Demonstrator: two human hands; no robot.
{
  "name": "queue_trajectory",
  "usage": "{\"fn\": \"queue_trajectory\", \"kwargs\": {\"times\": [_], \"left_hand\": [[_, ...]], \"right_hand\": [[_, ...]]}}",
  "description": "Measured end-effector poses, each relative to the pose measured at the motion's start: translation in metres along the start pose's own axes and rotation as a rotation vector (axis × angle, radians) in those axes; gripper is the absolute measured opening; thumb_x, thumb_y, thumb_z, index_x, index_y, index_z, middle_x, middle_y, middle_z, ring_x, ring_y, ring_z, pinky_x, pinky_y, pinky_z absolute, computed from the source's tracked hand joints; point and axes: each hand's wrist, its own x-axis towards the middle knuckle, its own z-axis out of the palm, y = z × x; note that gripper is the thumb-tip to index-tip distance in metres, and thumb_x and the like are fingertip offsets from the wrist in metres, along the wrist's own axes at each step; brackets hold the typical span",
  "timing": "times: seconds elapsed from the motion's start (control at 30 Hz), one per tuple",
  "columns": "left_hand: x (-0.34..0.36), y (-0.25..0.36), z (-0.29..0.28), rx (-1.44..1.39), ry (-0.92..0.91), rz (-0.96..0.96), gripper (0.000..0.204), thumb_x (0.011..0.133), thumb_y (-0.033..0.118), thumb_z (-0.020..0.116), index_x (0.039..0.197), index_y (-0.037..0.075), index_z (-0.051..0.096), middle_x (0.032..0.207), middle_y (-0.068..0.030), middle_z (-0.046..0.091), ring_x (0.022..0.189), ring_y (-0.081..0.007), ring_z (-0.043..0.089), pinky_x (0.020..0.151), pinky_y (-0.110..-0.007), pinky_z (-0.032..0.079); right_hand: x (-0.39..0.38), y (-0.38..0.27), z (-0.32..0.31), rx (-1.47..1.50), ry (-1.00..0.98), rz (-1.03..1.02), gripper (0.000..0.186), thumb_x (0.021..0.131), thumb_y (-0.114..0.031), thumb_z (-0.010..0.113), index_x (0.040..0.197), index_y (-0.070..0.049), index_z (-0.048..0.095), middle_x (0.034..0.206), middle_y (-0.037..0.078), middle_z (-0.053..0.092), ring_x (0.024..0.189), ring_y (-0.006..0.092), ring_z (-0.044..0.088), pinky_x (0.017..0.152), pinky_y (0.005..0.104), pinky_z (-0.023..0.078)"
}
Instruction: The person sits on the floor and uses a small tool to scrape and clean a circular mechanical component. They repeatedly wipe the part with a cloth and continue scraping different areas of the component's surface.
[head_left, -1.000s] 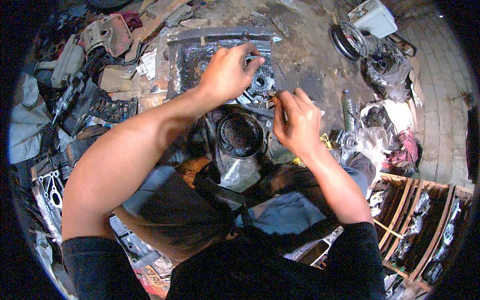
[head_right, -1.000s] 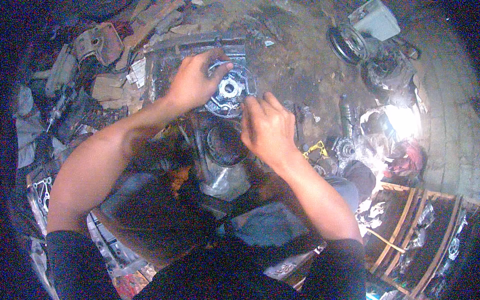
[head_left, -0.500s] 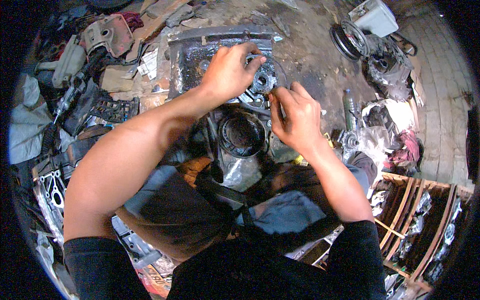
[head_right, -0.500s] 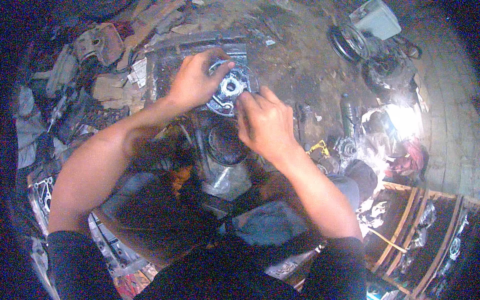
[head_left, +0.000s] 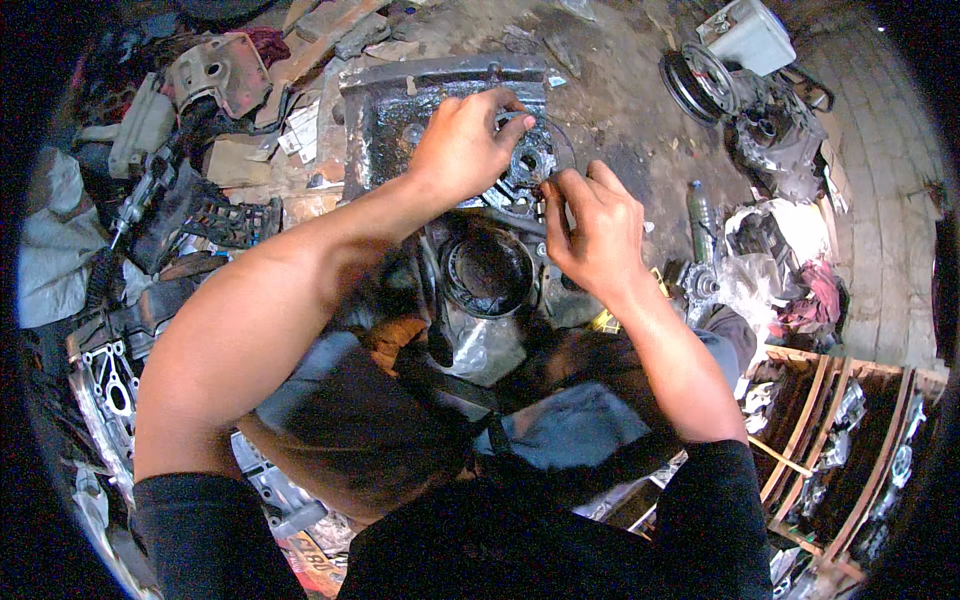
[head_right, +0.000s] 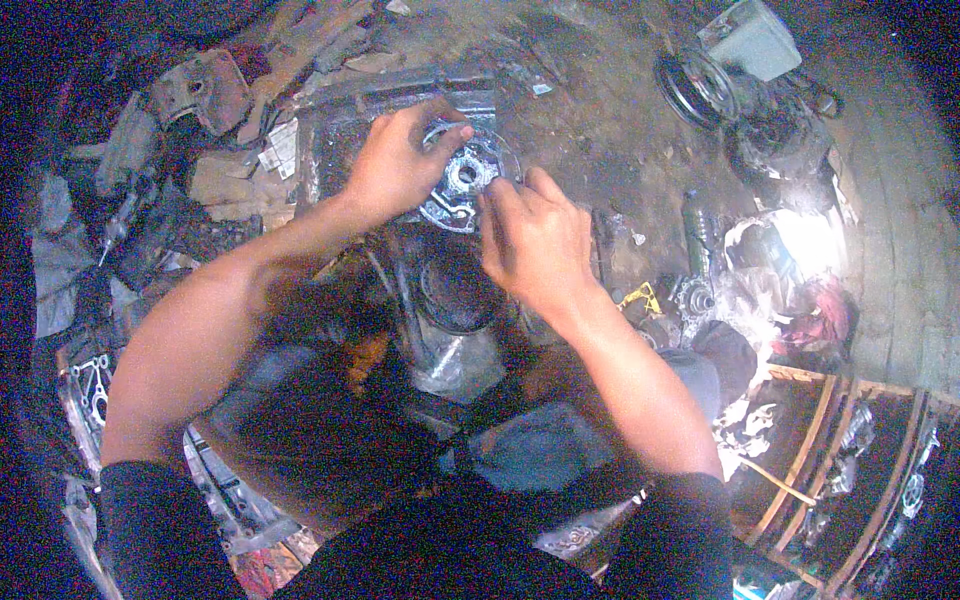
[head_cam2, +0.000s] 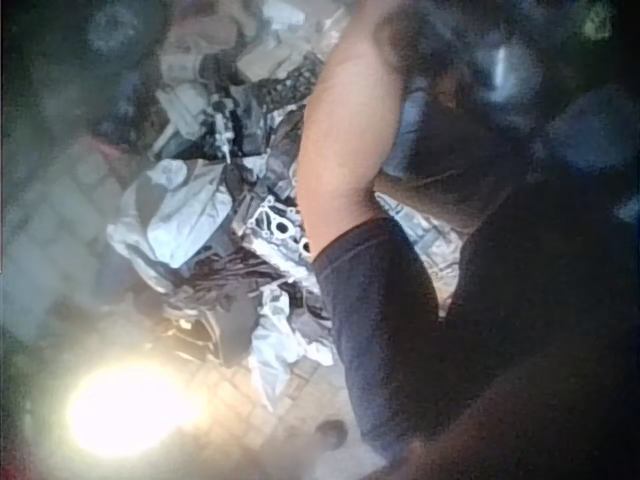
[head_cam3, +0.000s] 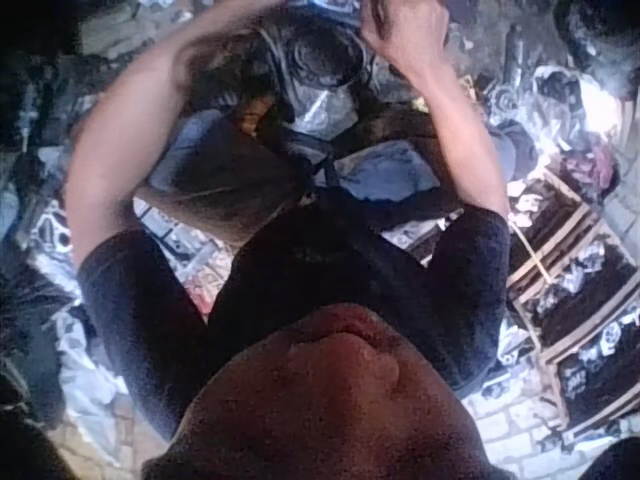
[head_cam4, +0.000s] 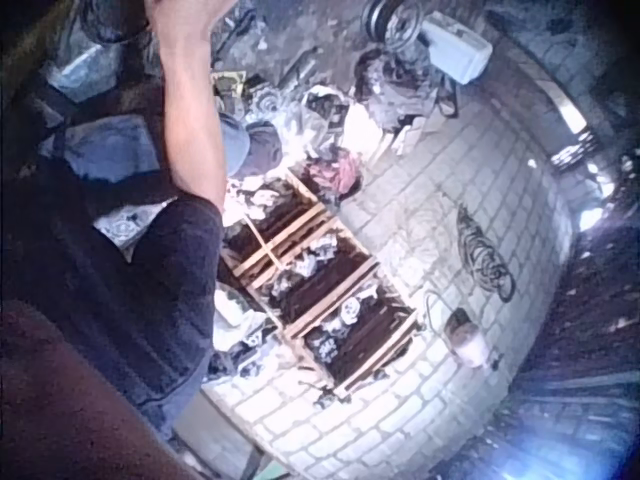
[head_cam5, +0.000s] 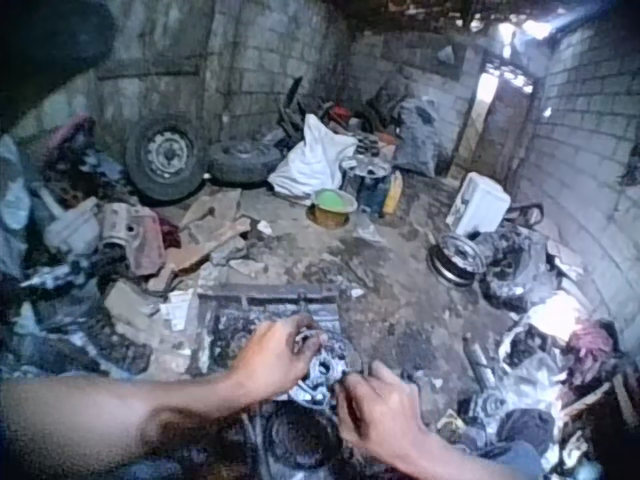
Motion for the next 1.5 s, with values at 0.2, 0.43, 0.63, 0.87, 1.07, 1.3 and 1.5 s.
{"fn": "queue_trajectory", "kwargs": {"times": [0.2, 0.43, 0.63, 0.87, 1.07, 1.3, 1.5], "left_hand": [[0.001, 0.009, -0.004, -0.002, -0.016, -0.016, 0.029, 0.091, 0.026, 0.069, 0.102, 0.0, 0.069, 0.069, -0.0242, 0.065, 0.07, -0.039, 0.069, 0.068, -0.046, 0.053], [0.002, 0.004, -0.004, 0.0, -0.017, -0.008, 0.028, 0.09, 0.026, 0.069, 0.102, 0.0, 0.07, 0.073, -0.0255, 0.066, 0.077, -0.042, 0.069, 0.073, -0.048, 0.054], [0.003, -0.001, -0.003, -0.032, -0.006, 0.0, 0.03, 0.091, 0.027, 0.068, 0.101, -0.001, 0.069, 0.079, -0.0269, 0.067, 0.08, -0.0415, 0.069, 0.074, -0.047, 0.053], [0.007, 0.014, -0.012, -0.046, -0.039, -0.041, 0.036, 0.094, 0.031, 0.066, 0.11, -0.001, 0.066, 0.102, -0.0223, 0.07, 0.102, -0.0367, 0.068, 0.092, -0.043, 0.051], [0.004, 0.037, -0.015, -0.126, -0.121, -0.175, 0.032, 0.095, 0.028, 0.064, 0.106, -0.002, 0.064, 0.099, -0.0225, 0.07, 0.096, -0.0388, 0.068, 0.086, -0.045, 0.051], [0.0, 0.031, -0.004, -0.128, 0.021, -0.163, 0.027, 0.096, 0.024, 0.063, 0.106, -0.002, 0.063, 0.086, -0.0209, 0.069, 0.079, -0.0406, 0.068, 0.075, -0.045, 0.052], [-0.003, 0.028, -0.001, -0.117, 0.096, -0.05, 0.016, 0.094, 0.013, 0.06, 0.09, -0.002, 0.059, 0.073, -0.027, 0.063, 0.074, -0.0468, 0.064, 0.067, -0.052, 0.048]], "right_hand": [[0.011, 0.018, -0.007, -0.059, 0.154, 0.068, 0.012, 0.086, -0.008, 0.066, 0.077, -0.003, 0.059, 0.067, 0.016, 0.054, 0.065, 0.0356, 0.055, 0.058, 0.0465, 0.043], [0.012, 0.01, -0.005, -0.084, 0.097, 0.063, 0.008, 0.086, -0.007, 0.066, 0.08, -0.004, 0.061, 0.069, 0.017, 0.058, 0.065, 0.0363, 0.055, 0.059, 0.0469, 0.044], [0.013, 0.017, 0.003, -0.081, 0.125, 0.095, 0.01, 0.089, -0.01, 0.064, 0.081, -0.004, 0.061, 0.07, 0.016, 0.059, 0.066, 0.0369, 0.057, 0.06, 0.0467, 0.044], [0.009, 0.007, -0.003, -0.002, 0.118, 0.215, 0.014, 0.09, -0.015, 0.064, 0.085, -0.003, 0.058, 0.075, 0.02, 0.061, 0.07, 0.0416, 0.061, 0.06, 0.051, 0.049], [0.011, -0.009, -0.005, 0.058, 0.167, 0.062, 0.014, 0.089, -0.013, 0.065, 0.082, -0.003, 0.059, 0.07, 0.018, 0.059, 0.069, 0.04, 0.062, 0.059, 0.05, 0.049], [0.017, -0.001, -0.004, 0.034, 0.213, 0.088, 0.013, 0.087, -0.013, 0.066, 0.08, -0.005, 0.06, 0.071, 0.018, 0.061, 0.066, 0.0378, 0.063, 0.058, 0.0493, 0.05], [0.018, 0.006, 0.006, -0.012, 0.201, 0.146, 0.015, 0.088, -0.016, 0.066, 0.081, -0.005, 0.06, 0.066, 0.02, 0.061, 0.062, 0.0407, 0.063, 0.056, 0.0513, 0.05]]}}
